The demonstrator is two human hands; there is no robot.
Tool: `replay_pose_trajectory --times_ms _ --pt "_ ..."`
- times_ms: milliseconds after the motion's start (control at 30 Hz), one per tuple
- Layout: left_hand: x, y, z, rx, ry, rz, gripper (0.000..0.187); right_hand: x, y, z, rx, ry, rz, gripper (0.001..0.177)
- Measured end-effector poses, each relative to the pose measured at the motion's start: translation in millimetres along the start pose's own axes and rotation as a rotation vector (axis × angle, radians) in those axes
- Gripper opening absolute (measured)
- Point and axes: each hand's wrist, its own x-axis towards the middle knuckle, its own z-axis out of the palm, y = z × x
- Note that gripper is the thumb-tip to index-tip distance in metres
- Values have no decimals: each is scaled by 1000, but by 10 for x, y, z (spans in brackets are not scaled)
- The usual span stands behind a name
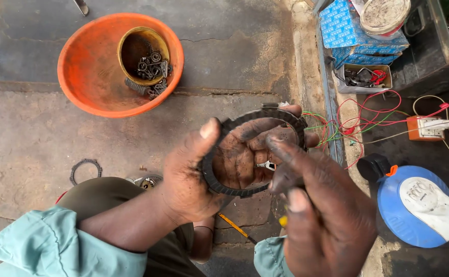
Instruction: Cleaning motorcycle clutch plates by rubbing them with a small piece of abrasive material.
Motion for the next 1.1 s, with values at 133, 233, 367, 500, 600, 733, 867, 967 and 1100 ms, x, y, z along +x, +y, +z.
replay_pose_trajectory --times_ms 133,233,367,500,600,733,867,967,1100 --pt "1 -49 31 -51 51 -33 82 120 -67 103 -234 8 53 34" --pt "9 -92 17 -47 136 23 77 173 -12 210 -283 89 -5 33" --pt "8 -85 -13 -60 196 -11 68 199 64 306 41 149 97 32" --pt "-1 -136 -98 3 215 2 56 155 210 299 -152 78 -124 25" --pt "130 106 323 -31 350 -100 51 169 238 331 -218 42 -154 26" --pt "36 -140 -156 -15 260 34 48 145 378 346 -139 43 -114 29" --pt "47 -126 -157 -99 202 91 43 198 361 382 -173 39 -122 26" --pt "49 -108 -150 -42 315 63 47 200 442 396 -163 8 -145 26" --pt "158 103 263 -71 319 2 66 212 620 444 -71 -30 -177 26"
